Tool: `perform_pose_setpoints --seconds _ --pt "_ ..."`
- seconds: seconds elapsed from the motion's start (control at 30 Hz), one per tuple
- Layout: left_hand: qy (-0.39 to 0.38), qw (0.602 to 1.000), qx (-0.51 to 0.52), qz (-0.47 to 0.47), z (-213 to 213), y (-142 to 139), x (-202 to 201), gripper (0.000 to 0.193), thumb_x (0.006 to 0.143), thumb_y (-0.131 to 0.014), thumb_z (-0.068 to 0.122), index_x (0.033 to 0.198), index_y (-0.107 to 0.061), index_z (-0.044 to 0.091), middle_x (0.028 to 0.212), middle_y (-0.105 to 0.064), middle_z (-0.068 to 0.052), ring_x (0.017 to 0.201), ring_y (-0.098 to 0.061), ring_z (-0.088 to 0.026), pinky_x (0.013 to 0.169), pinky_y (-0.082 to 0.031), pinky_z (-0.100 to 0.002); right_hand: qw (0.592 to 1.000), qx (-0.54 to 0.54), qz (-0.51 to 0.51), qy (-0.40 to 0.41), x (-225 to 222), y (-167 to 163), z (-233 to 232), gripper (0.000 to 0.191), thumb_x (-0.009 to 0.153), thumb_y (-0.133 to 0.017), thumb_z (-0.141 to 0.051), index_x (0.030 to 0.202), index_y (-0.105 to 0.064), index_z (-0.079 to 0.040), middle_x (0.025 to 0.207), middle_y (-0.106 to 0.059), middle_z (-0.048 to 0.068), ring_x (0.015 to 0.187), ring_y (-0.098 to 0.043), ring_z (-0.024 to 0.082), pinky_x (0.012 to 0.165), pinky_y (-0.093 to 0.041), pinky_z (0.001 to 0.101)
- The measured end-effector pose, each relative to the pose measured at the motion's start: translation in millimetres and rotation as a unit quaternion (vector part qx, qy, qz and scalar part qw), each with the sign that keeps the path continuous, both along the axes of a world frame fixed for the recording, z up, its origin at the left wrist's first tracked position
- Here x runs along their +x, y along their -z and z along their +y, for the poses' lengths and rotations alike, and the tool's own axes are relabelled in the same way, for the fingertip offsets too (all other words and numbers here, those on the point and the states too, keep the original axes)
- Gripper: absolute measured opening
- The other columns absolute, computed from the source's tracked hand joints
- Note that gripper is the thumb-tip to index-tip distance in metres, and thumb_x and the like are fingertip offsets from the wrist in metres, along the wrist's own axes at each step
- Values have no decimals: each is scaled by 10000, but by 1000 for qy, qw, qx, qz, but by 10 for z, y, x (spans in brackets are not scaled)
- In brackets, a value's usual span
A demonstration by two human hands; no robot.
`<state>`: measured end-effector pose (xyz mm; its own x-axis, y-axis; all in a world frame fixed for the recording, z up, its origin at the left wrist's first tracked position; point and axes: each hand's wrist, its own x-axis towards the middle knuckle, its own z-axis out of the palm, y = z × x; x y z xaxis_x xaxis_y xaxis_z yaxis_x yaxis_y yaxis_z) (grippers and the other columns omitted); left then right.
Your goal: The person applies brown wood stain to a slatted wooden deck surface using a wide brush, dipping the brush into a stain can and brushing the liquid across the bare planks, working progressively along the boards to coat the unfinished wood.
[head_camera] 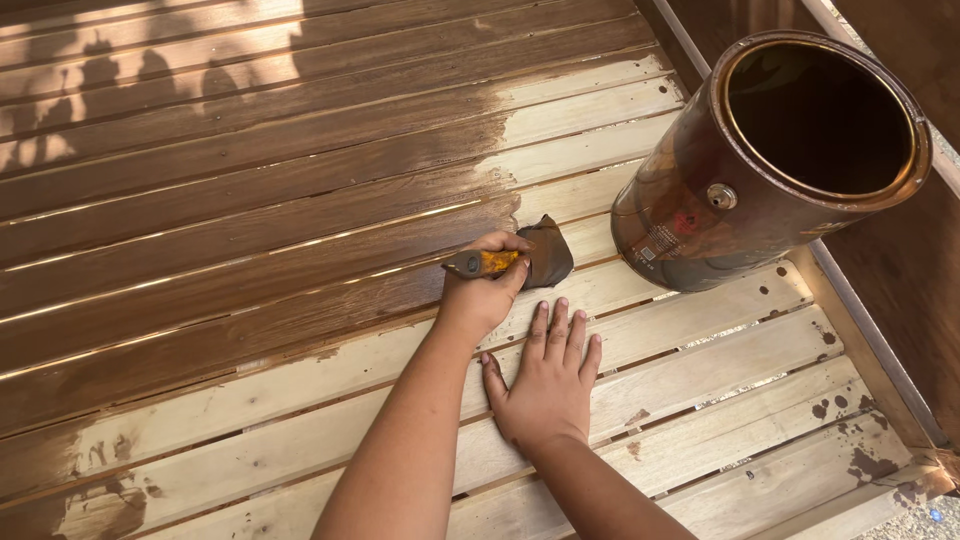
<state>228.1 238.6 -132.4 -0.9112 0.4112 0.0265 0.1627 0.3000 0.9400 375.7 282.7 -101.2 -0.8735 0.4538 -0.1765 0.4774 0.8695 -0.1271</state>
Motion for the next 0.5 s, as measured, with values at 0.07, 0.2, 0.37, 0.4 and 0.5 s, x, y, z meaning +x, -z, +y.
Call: perform_pose_setpoints --seconds 0.07,0.2,0.37,0.4,0.5 --pt "20 993 -79 -89 -166 -28 -27 190 891 -724 219 1081 -729 218 1087 -729 29 994 -698 -150 877 -595 -318 1000 6 11 -1 5 13 4 979 909 -388 -661 1564 -83 0 1697 -53 218 1516 19 383 1180 33 548" --pt "-6 1000 5 -24 -1511 -171 -170 199 905 -744 172 1094 -715 118 1061 -744 -43 994 -691 -185 861 -585 -321 1000 1 20 3 -6 11 14 980 911 -382 -669 1564 -76 -6 1695 -52 219 1515 22 381 1180 33 544" --pt "-151 950 162 -220 -2608 -94 -150 283 880 -729 129 1150 -650 94 1114 -729 -77 1017 -705 -209 846 -607 -385 1000 -7 16 2 -7 10 21 981 914 -377 -669 1583 -64 -22 1699 -45 217 1518 32 377 1184 37 538" --pt "-153 952 173 -203 -2532 -30 -170 297 882 -742 127 1158 -638 86 1120 -722 -84 1017 -701 -215 834 -602 -386 1000 -6 10 2 -5 21 26 989 914 -373 -671 1598 -59 -29 1699 -41 215 1518 36 374 1184 37 537" --pt "-125 958 177 -185 -1885 92 -251 312 877 -760 143 1162 -656 67 1136 -733 -87 1033 -716 -213 820 -629 -370 1000 15 11 -5 -37 89 44 997 908 -355 -674 1605 -43 -33 1691 -32 227 1538 44 390 1165 36 538"
